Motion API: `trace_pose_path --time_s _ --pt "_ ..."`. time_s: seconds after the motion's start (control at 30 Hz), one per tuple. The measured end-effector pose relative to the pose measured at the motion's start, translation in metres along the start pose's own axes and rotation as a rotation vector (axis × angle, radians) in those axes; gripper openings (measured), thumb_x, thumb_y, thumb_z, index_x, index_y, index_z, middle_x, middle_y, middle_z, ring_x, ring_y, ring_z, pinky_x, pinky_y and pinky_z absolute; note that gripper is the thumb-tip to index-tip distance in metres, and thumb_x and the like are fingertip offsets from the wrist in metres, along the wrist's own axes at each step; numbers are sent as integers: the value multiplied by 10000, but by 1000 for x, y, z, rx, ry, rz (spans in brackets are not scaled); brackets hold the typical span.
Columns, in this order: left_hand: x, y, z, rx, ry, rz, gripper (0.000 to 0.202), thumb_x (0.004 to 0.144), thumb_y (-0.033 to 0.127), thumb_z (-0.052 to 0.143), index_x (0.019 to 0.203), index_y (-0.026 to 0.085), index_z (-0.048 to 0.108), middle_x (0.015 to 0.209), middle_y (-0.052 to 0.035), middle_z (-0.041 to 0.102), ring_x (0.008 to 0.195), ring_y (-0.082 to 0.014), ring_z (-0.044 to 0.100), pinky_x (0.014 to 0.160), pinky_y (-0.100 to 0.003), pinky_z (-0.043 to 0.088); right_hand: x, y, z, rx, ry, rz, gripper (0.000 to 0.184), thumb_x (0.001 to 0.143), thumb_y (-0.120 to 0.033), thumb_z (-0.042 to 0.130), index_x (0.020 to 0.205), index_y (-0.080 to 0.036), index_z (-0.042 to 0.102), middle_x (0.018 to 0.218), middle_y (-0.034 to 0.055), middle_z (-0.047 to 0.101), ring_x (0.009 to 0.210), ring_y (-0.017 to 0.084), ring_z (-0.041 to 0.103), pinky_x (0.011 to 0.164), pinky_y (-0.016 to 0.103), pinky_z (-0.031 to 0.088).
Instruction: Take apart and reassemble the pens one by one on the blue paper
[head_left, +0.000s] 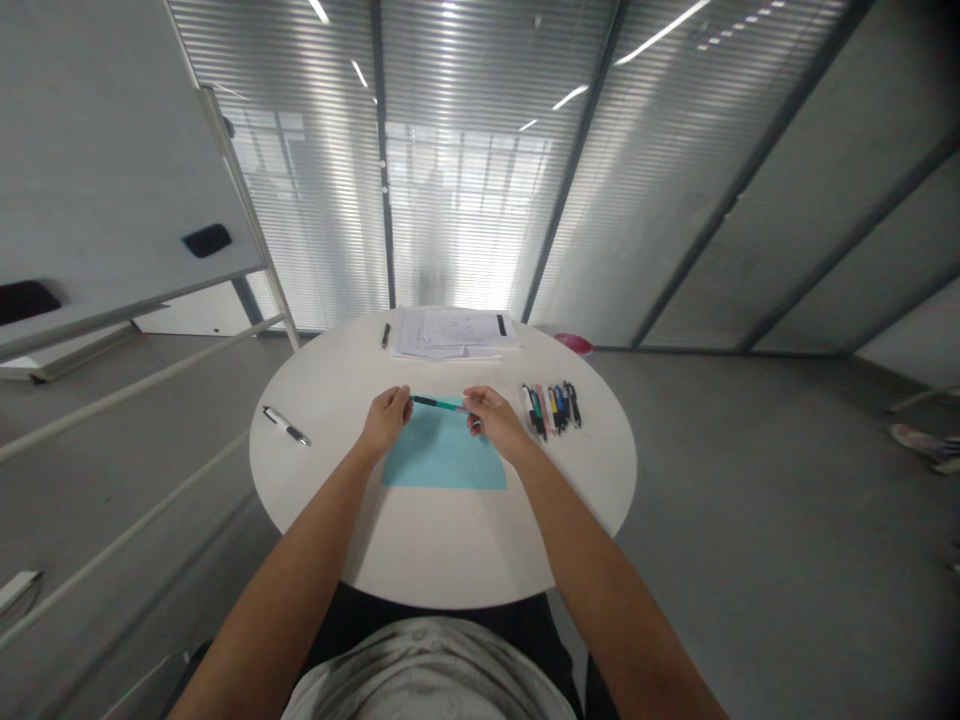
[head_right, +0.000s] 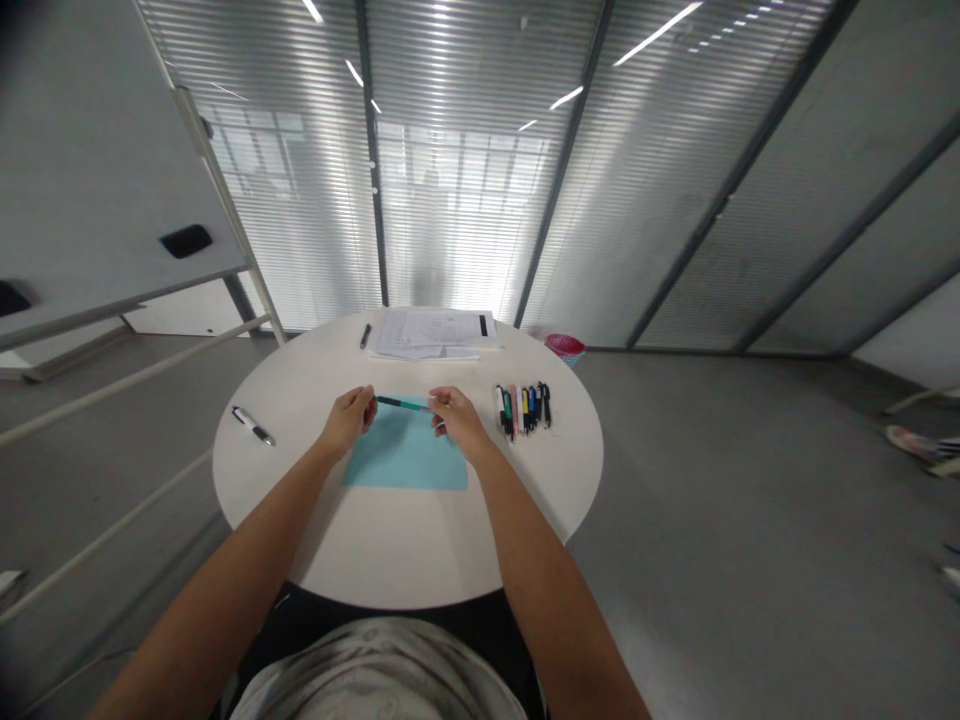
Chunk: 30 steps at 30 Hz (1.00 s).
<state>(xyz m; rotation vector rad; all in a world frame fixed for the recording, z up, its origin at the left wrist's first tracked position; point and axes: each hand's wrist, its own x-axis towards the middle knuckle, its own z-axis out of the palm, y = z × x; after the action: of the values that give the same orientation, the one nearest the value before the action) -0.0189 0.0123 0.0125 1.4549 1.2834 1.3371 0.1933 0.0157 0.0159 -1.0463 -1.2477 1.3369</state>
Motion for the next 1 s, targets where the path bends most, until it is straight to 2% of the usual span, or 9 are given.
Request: trace_pose_path --time_s 0.2,0.33,0.47,0.7,1.0 --pt "1 -4 2 -2 -32 -50 393 855 499 450 625 182 486 475 30 480 395 -82 390 408 -216 287 1 5 3 13 7 10 309 623 -373 732 818 -180 589 656 -39 558 509 87 529 410 202 409" --pt "2 -3 3 -63 -33 -103 355 832 466 482 625 178 488 489 26 501 378 -73 384 385 -210 254 0 3 3 15 -5 37 307 608 -344 754 824 -175 617 692 -17 594 529 89 540 417 202 410" --pt "2 0 2 -110 -20 -117 279 800 403 510 636 179 482 514 27 521 363 -64 378 368 -201 242 0 1 2 20 -5 15 317 588 -326 772 833 -172 641 694 -24 584 562 99 566 499 239 480" --pt "0 2 2 -191 -13 -168 168 706 314 586 775 176 518 665 24 599 371 -44 389 347 -186 238 2 5 -3 92 37 -18 324 565 -328 806 807 -180 651 685 -35 571 576 98 570 600 282 513" --pt "-1 2 4 -252 -39 -213 169 652 244 617 720 195 471 535 69 468 381 -57 403 349 -170 240 3 3 -3 144 59 -12 330 543 -304 815 807 -183 658 730 -19 605 629 106 570 649 292 504"
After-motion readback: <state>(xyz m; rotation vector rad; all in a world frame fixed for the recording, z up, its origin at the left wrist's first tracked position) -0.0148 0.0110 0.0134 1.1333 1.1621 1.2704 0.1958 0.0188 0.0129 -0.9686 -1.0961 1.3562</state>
